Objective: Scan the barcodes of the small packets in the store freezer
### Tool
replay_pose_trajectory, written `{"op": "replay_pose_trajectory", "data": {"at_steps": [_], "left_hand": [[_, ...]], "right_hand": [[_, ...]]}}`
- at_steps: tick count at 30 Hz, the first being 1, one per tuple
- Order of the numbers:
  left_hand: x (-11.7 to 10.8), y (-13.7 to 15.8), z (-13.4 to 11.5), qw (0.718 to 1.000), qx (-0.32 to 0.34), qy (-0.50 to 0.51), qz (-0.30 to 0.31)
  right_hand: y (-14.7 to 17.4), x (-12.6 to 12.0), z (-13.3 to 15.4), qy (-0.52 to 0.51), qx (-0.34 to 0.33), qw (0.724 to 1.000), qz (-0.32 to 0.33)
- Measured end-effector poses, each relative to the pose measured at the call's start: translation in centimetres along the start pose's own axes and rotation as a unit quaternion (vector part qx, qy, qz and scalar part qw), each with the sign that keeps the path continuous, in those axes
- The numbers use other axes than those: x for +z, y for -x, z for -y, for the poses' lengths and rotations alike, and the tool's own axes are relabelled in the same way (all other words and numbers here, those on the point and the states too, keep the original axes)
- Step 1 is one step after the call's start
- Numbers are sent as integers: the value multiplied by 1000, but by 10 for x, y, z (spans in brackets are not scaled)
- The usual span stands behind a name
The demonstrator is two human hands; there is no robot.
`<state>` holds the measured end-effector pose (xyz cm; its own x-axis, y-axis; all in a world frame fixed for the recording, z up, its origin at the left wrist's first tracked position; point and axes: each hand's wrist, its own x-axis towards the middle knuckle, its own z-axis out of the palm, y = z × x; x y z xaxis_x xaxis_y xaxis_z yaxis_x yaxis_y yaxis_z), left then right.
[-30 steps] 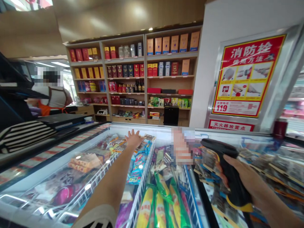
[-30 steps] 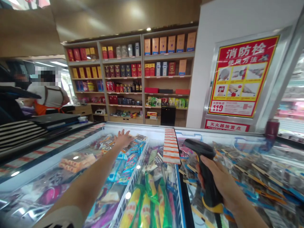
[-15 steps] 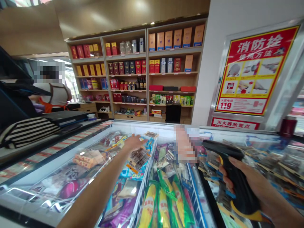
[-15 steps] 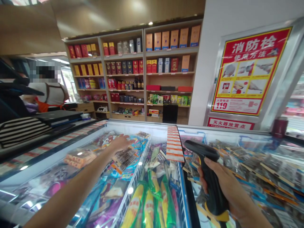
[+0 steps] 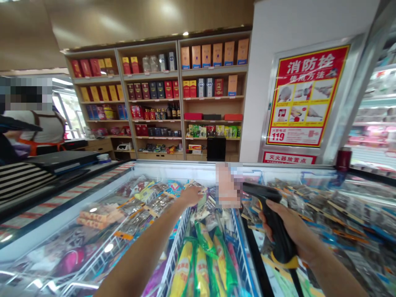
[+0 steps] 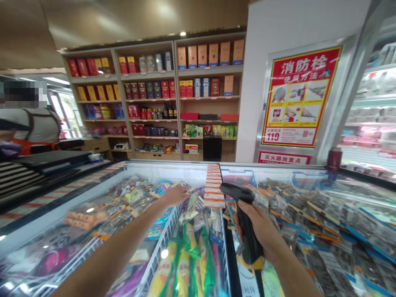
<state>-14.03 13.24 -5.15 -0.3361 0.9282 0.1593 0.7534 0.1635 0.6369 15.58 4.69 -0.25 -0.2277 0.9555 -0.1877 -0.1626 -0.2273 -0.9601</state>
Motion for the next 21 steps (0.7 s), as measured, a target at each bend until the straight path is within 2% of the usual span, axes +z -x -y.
{"op": "replay_pose_trajectory", "data": {"at_steps": [2, 5, 11, 15, 19, 21], "left_hand": [[-4, 23, -8, 999, 13, -37, 23], [-6, 45, -20, 997, 0, -74, -2], [9, 59, -40, 995, -44, -84, -15], [16, 70, -36, 996, -63, -55, -24], [15, 72, -26, 994, -105, -3, 24], [15, 70, -24, 993, -109, 38, 25]], "right_hand": [[2, 5, -1, -20, 8, 1000, 23], [7, 11, -2, -18, 7, 999, 34], [26, 17, 0, 25, -4, 999, 46], [35, 19, -1, 55, 4, 997, 48], [34, 20, -3, 56, 25, 997, 42], [34, 20, -3, 44, 39, 998, 35]]}}
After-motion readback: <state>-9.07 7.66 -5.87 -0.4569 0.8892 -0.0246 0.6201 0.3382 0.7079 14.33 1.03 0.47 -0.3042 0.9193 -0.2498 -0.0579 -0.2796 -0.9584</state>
